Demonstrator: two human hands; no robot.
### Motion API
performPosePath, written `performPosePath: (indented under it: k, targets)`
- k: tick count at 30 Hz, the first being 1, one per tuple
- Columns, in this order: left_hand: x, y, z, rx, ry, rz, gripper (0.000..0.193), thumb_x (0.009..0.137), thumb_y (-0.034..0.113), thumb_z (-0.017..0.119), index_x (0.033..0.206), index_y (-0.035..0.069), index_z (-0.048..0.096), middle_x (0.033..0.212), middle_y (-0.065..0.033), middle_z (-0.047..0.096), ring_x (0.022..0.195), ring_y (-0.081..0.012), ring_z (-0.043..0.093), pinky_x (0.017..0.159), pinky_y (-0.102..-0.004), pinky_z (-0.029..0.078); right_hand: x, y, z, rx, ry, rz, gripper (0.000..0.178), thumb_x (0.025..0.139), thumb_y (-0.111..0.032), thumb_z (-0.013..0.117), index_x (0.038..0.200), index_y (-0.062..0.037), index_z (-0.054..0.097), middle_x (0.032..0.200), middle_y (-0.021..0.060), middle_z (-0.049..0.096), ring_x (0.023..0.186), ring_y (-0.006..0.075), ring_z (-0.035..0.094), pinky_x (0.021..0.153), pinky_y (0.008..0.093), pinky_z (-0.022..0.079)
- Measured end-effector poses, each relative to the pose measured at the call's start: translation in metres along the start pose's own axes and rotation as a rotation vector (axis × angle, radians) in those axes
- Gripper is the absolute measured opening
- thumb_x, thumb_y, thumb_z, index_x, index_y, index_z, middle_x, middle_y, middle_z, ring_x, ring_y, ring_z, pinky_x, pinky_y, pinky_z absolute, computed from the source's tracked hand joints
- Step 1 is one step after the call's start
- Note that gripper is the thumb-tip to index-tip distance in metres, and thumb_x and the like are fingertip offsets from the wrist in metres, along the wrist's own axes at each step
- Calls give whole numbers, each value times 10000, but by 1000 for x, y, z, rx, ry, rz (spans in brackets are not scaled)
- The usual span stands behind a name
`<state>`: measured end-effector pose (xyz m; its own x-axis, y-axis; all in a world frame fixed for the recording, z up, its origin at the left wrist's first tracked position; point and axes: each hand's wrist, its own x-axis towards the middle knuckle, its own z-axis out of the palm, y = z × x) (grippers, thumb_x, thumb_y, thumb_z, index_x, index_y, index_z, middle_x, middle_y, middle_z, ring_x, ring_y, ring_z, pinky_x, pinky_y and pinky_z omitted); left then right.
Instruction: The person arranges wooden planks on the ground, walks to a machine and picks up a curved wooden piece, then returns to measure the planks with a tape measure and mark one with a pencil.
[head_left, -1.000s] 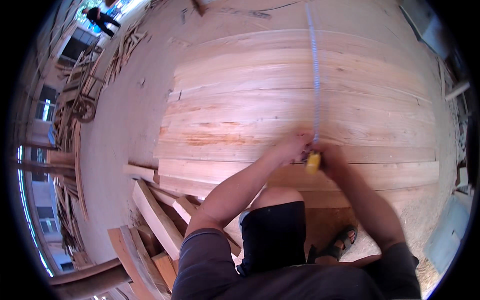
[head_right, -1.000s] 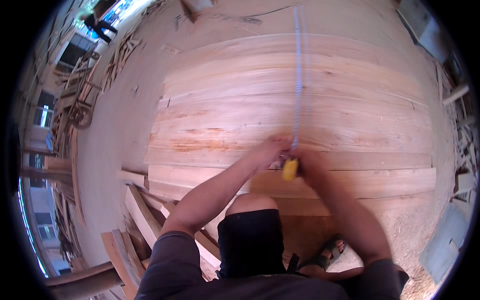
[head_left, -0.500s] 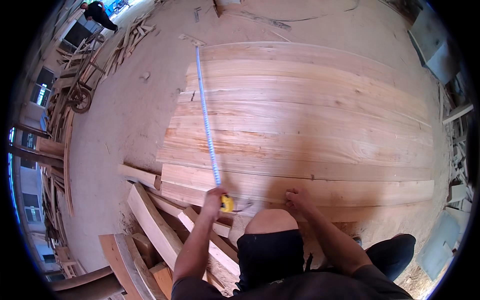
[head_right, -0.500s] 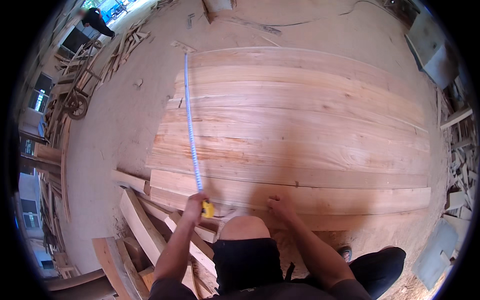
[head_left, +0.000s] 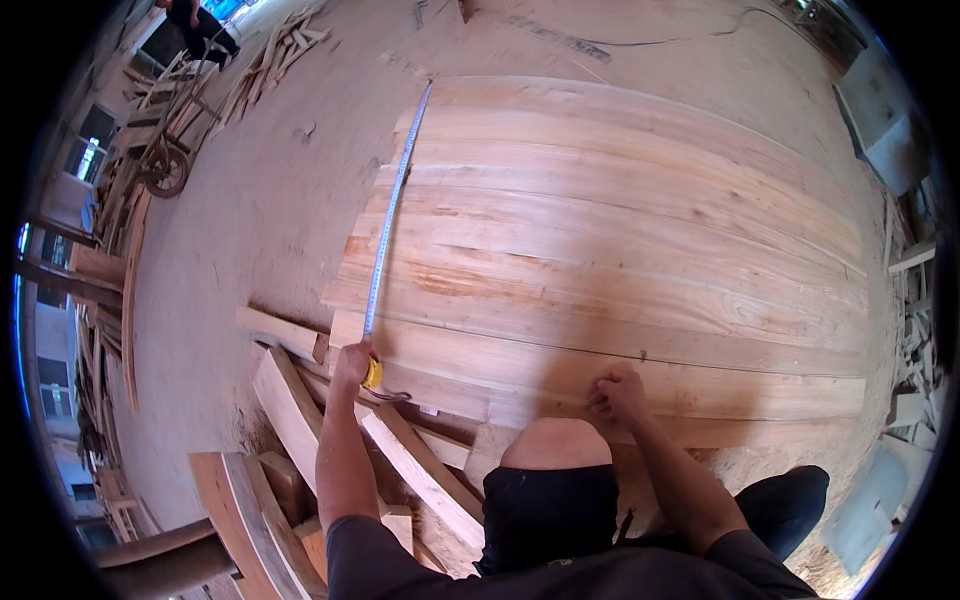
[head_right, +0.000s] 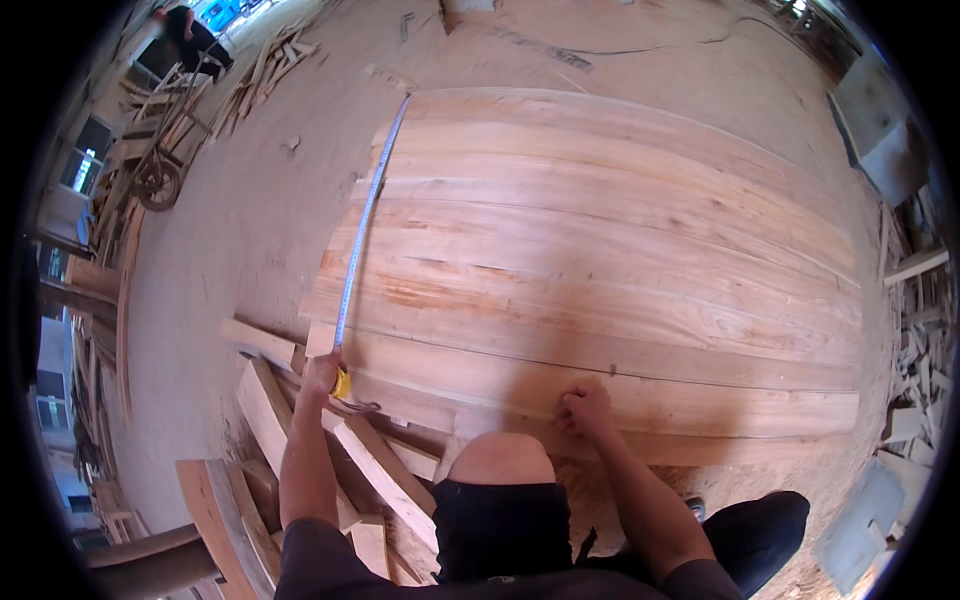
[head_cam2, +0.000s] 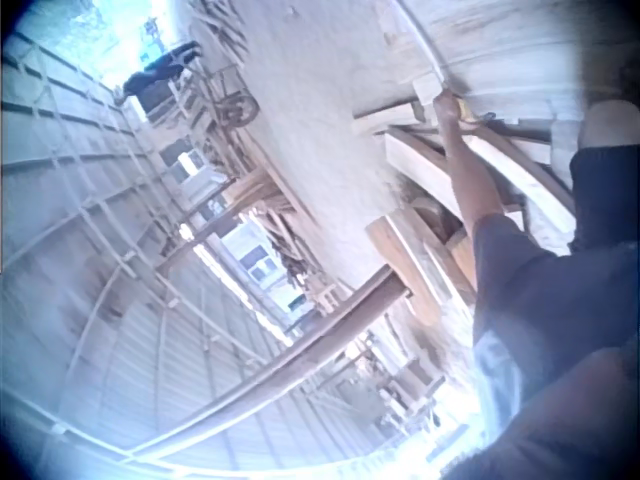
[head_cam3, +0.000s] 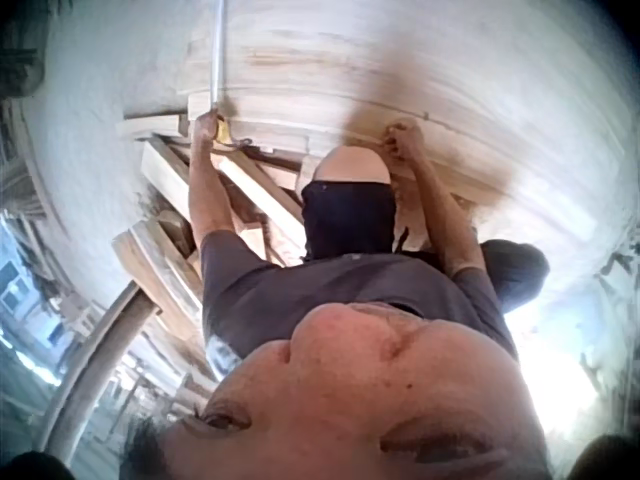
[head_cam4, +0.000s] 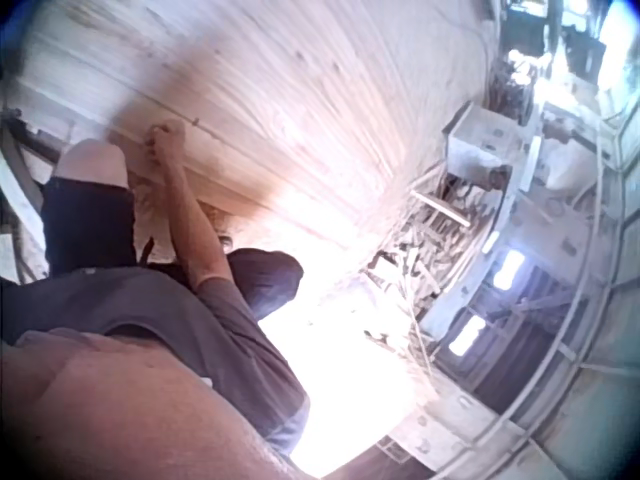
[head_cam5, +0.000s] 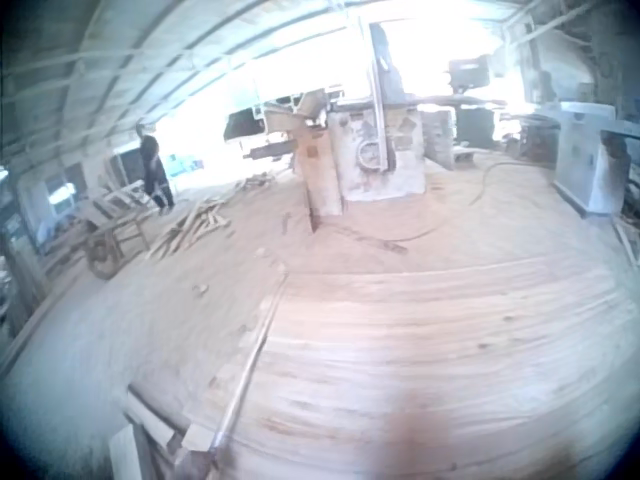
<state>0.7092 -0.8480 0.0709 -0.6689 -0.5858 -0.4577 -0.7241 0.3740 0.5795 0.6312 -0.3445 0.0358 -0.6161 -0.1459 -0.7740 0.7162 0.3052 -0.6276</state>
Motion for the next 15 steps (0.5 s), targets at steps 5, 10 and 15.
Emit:
performPosePath:
  k: [5,10,15]
  targets:
    - [34,-115,-37,359,34,418,514,987,412,481,765,-4,687,656,-122,633,645,-230,630,656,-384,495,4,12,9,73,-37,-11,127,934,-79,539,945,-12,647,755,137,693,561,208,671,434,308,518]
    - [14,-56,-19,-102,64,38,517,970,445,544,783,-7,711,693,-101,650,659,-190,621,661,-356,499,5,9,1,76,-8,-24,119,941,-77,531,938,-31,640,745,125,693,553,199,668,436,302,519]
    - [55,-7,-2,-393,-38,-22,462,1001,392,535,781,3,651,676,-63,593,598,-166,573,573,-323,460,7,12,1,42,-6,-52,133,933,-82,532,893,-29,647,721,124,686,549,200,666,439,299,517]
